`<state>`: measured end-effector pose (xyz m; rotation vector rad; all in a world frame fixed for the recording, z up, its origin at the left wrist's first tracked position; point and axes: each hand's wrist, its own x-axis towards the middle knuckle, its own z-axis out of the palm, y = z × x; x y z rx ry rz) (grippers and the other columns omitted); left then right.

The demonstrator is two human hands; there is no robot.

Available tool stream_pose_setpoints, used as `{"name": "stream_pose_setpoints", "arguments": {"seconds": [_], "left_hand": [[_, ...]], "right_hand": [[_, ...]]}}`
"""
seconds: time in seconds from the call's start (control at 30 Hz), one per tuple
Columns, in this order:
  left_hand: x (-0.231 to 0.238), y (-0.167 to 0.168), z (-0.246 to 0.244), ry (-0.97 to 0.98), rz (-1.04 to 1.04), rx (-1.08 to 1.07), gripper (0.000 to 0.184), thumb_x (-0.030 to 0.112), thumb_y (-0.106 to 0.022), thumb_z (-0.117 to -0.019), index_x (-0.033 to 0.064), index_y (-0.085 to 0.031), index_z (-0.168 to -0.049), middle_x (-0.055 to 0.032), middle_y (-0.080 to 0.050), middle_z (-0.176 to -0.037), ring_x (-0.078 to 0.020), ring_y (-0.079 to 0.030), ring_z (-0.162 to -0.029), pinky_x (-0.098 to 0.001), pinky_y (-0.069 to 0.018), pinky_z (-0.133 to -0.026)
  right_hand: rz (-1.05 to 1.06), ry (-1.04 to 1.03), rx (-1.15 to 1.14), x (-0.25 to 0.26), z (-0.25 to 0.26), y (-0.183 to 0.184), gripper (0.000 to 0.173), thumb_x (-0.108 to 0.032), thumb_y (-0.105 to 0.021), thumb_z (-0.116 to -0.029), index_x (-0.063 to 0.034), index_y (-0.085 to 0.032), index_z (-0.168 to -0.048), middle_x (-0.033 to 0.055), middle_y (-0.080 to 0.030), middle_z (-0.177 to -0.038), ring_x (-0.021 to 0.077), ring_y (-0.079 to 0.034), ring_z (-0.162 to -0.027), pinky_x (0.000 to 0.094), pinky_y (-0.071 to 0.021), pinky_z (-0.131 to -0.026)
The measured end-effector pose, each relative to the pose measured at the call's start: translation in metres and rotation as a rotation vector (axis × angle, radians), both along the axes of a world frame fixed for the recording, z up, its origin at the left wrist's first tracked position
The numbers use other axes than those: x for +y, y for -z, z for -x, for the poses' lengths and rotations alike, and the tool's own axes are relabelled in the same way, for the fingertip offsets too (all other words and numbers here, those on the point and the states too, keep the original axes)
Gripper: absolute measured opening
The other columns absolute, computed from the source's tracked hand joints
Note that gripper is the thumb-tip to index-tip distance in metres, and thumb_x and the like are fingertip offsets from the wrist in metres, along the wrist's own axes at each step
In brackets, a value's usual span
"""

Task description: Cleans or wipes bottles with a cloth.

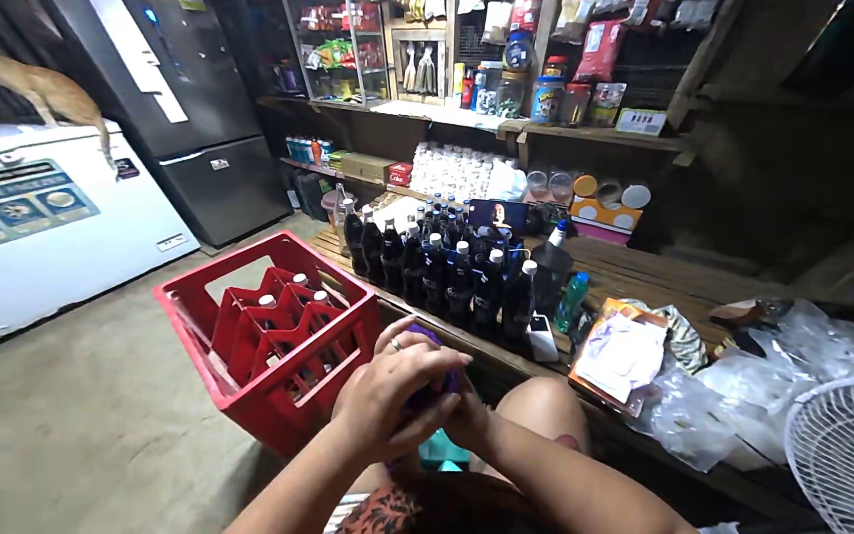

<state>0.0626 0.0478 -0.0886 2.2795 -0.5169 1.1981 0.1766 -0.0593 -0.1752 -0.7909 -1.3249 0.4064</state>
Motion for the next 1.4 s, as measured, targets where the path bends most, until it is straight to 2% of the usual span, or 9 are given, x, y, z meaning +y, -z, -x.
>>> {"name": "stream_pose_setpoints", "arguments": {"seconds": [0.23,0.4,0.47,0.63,0.77,0.9,1.07,1.27,1.4], "left_hand": [[0.001,0.009,-0.004,-0.081,-0.058,-0.150,0.019,0.027,-0.052,-0.1041,0.0172,-0.062,-0.118,0.0022,-0.064,-0.098,-0.0088,-0.062,-0.106,-0.0427,-0.0310,-0.120],[0.006,0.014,-0.002,-0.112,-0.052,-0.209,0.014,0.027,-0.052,-0.1044,0.0183,-0.061,-0.112,0.0035,-0.063,-0.097,-0.0086,-0.061,-0.106,-0.0415,-0.0341,-0.118],[0.007,0.014,-0.001,-0.115,-0.044,-0.218,0.014,0.027,-0.053,-0.1044,0.0186,-0.061,-0.111,0.0038,-0.062,-0.096,-0.0086,-0.061,-0.106,-0.0416,-0.0345,-0.117],[0.005,0.015,0.001,-0.123,-0.073,-0.222,0.011,0.025,-0.052,-0.1035,0.0182,-0.060,-0.108,0.0034,-0.063,-0.095,-0.0091,-0.061,-0.105,-0.0411,-0.0359,-0.117],[-0.004,0.017,-0.003,-0.117,-0.096,-0.237,0.011,0.024,-0.055,-0.1015,0.0185,-0.062,-0.108,0.0039,-0.062,-0.096,-0.0085,-0.060,-0.107,-0.0406,-0.0323,-0.119],[-0.009,0.020,-0.005,-0.148,-0.113,-0.260,0.011,0.024,-0.055,-0.1010,0.0198,-0.062,-0.109,0.0047,-0.061,-0.098,-0.0082,-0.058,-0.112,-0.0414,-0.0281,-0.121],[-0.011,0.024,-0.004,-0.158,-0.136,-0.258,0.012,0.027,-0.054,-0.1017,0.0211,-0.061,-0.108,0.0064,-0.062,-0.102,-0.0078,-0.056,-0.116,-0.0425,-0.0247,-0.122],[-0.007,0.020,-0.005,-0.184,-0.125,-0.269,0.009,0.026,-0.056,-0.0999,0.0215,-0.061,-0.106,0.0065,-0.062,-0.096,-0.0076,-0.058,-0.110,-0.0436,-0.0261,-0.122],[-0.005,0.021,-0.004,-0.168,-0.133,-0.287,0.010,0.024,-0.055,-0.1003,0.0202,-0.061,-0.108,0.0054,-0.061,-0.100,-0.0088,-0.058,-0.112,-0.0420,-0.0284,-0.121]], "right_hand": [[-0.092,-0.155,0.108,0.009,-0.009,0.004,0.038,-0.023,-0.058,-0.1038,-0.0330,-0.055,-0.141,-0.0202,-0.059,-0.135,-0.0058,-0.053,-0.125,0.0211,-0.0435,-0.109],[0.169,-0.003,0.121,0.004,-0.014,0.003,0.044,-0.003,-0.060,-0.0950,0.0084,-0.048,-0.136,0.0032,-0.061,-0.129,-0.0013,-0.056,-0.120,0.0216,-0.0462,-0.107],[0.450,-0.010,0.220,0.004,-0.018,-0.004,0.058,0.002,-0.058,-0.0932,0.0108,-0.036,-0.146,0.0114,-0.057,-0.136,0.0016,-0.057,-0.121,0.0216,-0.0476,-0.105],[0.589,-0.118,0.425,0.002,-0.019,-0.020,0.083,-0.023,-0.069,-0.0821,0.0004,-0.028,-0.151,0.0045,-0.063,-0.122,0.0043,-0.064,-0.107,0.0267,-0.0546,-0.095],[0.355,-0.188,0.268,-0.007,-0.009,-0.037,0.105,-0.067,-0.072,-0.0802,0.0017,-0.034,-0.150,0.0025,-0.058,-0.137,0.0050,-0.058,-0.122,0.0277,-0.0498,-0.103],[0.143,-0.133,0.191,-0.009,0.002,-0.033,0.075,-0.056,-0.052,-0.1002,0.0008,-0.041,-0.147,0.0040,-0.055,-0.143,0.0055,-0.054,-0.127,0.0292,-0.0459,-0.108],[0.042,-0.041,0.148,0.003,0.002,-0.006,0.056,-0.038,-0.055,-0.1035,-0.0016,-0.047,-0.145,0.0011,-0.060,-0.138,0.0033,-0.057,-0.125,0.0283,-0.0469,-0.109],[0.624,0.033,0.315,0.009,-0.005,-0.006,0.056,-0.034,-0.043,-0.1043,-0.0022,-0.039,-0.150,0.0124,-0.055,-0.141,0.0088,-0.056,-0.124,0.0304,-0.0476,-0.105],[0.561,-0.012,0.303,0.006,-0.002,-0.017,0.053,-0.027,-0.040,-0.1054,-0.0033,-0.038,-0.152,0.0125,-0.051,-0.147,0.0104,-0.054,-0.129,0.0313,-0.0460,-0.108]]}}
